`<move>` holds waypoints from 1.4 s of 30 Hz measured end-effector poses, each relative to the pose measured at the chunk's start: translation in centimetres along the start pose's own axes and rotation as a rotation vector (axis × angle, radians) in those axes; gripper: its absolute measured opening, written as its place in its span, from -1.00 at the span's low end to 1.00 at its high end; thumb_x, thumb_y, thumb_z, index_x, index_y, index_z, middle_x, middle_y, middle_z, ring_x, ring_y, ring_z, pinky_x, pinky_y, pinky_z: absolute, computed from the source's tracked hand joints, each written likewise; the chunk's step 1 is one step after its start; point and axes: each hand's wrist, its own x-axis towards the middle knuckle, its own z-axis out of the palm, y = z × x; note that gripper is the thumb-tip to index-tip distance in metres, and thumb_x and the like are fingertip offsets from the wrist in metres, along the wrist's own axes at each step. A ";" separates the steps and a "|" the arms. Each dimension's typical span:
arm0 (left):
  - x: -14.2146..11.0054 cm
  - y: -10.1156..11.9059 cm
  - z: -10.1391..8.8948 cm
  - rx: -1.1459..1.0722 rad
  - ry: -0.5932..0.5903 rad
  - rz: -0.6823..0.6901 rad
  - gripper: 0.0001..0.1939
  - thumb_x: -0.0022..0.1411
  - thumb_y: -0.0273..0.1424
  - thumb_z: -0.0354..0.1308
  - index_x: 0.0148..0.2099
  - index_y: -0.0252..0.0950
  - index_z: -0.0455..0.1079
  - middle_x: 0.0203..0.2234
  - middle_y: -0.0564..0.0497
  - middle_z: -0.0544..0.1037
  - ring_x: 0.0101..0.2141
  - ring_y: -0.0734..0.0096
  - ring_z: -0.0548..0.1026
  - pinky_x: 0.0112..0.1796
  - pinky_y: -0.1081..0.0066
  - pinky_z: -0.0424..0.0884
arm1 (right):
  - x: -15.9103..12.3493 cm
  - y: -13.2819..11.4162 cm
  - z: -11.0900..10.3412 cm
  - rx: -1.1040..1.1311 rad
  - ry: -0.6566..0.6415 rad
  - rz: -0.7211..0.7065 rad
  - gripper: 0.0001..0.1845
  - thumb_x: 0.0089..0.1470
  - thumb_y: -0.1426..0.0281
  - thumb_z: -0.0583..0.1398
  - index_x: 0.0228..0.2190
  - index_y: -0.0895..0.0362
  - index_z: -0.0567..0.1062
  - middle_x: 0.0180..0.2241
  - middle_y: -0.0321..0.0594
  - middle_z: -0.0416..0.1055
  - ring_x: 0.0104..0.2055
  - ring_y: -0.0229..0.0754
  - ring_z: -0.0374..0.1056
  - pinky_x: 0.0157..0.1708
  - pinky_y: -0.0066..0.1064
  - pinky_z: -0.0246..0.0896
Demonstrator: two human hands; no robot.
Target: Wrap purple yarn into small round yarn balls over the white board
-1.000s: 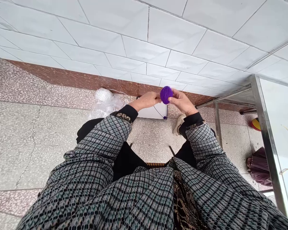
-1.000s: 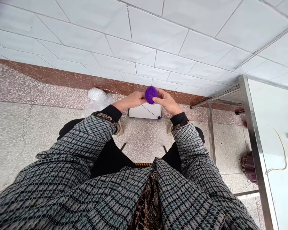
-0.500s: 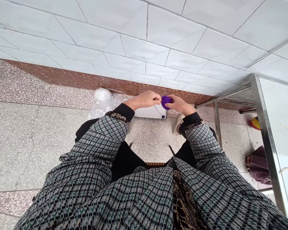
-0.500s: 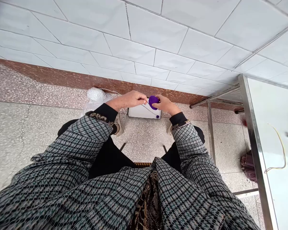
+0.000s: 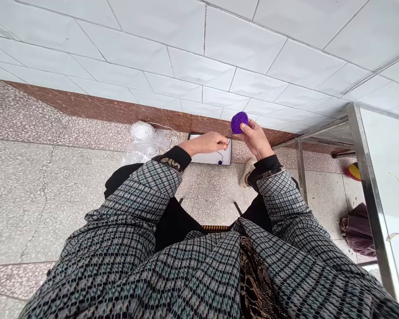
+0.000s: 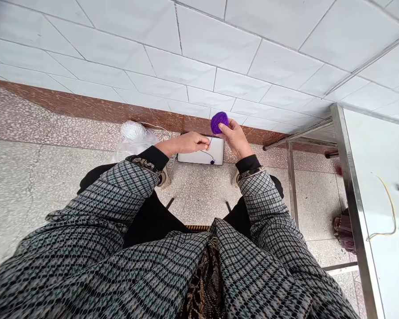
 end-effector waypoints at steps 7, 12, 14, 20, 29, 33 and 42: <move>-0.8 1.1 -0.9 -0.029 -0.031 0.060 -0.80 0.23 -0.38 0.10 -0.31 -0.29 0.56 -0.44 0.00 0.58 -0.41 0.41 0.43 -0.28 0.37 0.29 | 0.0 0.7 0.3 -0.387 0.031 0.213 -0.60 0.03 0.39 0.40 -0.11 0.11 0.41 -0.19 -0.19 0.50 -0.23 -0.16 0.47 -0.23 -0.29 0.54; -1.4 0.5 -2.7 -0.018 0.193 0.009 -0.78 0.27 -0.37 0.10 -0.24 -0.30 0.58 -0.33 -0.05 0.64 -0.29 0.38 0.49 -0.17 0.37 0.35 | -1.1 -1.2 0.8 -0.360 -0.468 0.319 -0.64 0.02 0.41 0.40 -0.12 0.14 0.50 -0.21 -0.18 0.51 -0.28 -0.20 0.43 -0.27 -0.35 0.47; -1.4 0.0 -3.2 -0.012 0.230 -0.013 -0.79 0.28 -0.38 0.11 -0.24 -0.31 0.57 -0.32 -0.05 0.64 -0.28 0.38 0.50 -0.16 0.38 0.35 | -1.6 -1.9 0.9 -0.241 -0.607 0.265 -0.56 -0.02 0.32 0.45 -0.10 0.14 0.54 -0.18 -0.19 0.54 -0.21 -0.20 0.44 -0.16 -0.34 0.47; -0.9 -0.7 -2.8 0.017 0.265 -0.109 -0.82 0.28 -0.38 0.12 -0.31 -0.30 0.52 -0.44 0.00 0.56 -0.36 0.38 0.44 -0.26 0.36 0.28 | -2.0 -2.6 0.5 -0.043 -0.395 0.064 -0.23 -0.20 -0.11 0.50 -0.09 0.09 0.50 -0.14 -0.14 0.53 -0.10 -0.10 0.48 -0.05 -0.23 0.49; -1.2 1.4 -1.6 -0.073 -0.160 0.031 -0.80 0.19 -0.35 0.14 -0.31 -0.28 0.58 -0.47 0.01 0.57 -0.46 0.43 0.42 -0.33 0.38 0.26 | 0.1 0.4 0.6 -0.302 0.073 0.172 -0.57 0.04 0.29 0.37 -0.14 0.07 0.32 -0.15 -0.19 0.47 -0.17 -0.17 0.47 -0.20 -0.33 0.50; -1.5 0.9 -2.7 -0.048 0.015 -0.023 -0.78 0.20 -0.33 0.14 -0.29 -0.29 0.60 -0.46 -0.02 0.58 -0.44 0.41 0.42 -0.32 0.36 0.27 | -0.7 0.3 2.1 -0.339 -0.157 0.285 -0.58 -0.01 0.50 0.33 -0.08 0.13 0.40 -0.19 -0.21 0.50 -0.26 -0.20 0.44 -0.28 -0.37 0.48; -1.8 0.3 -3.5 -0.011 0.241 -0.024 -0.81 0.26 -0.38 0.14 -0.23 -0.32 0.58 -0.34 -0.04 0.64 -0.30 0.40 0.48 -0.19 0.39 0.34 | -1.7 -1.5 2.2 -0.291 -0.540 0.303 -0.74 -0.06 0.48 0.31 -0.23 0.13 0.56 -0.36 -0.29 0.51 -0.34 -0.24 0.39 -0.31 -0.40 0.39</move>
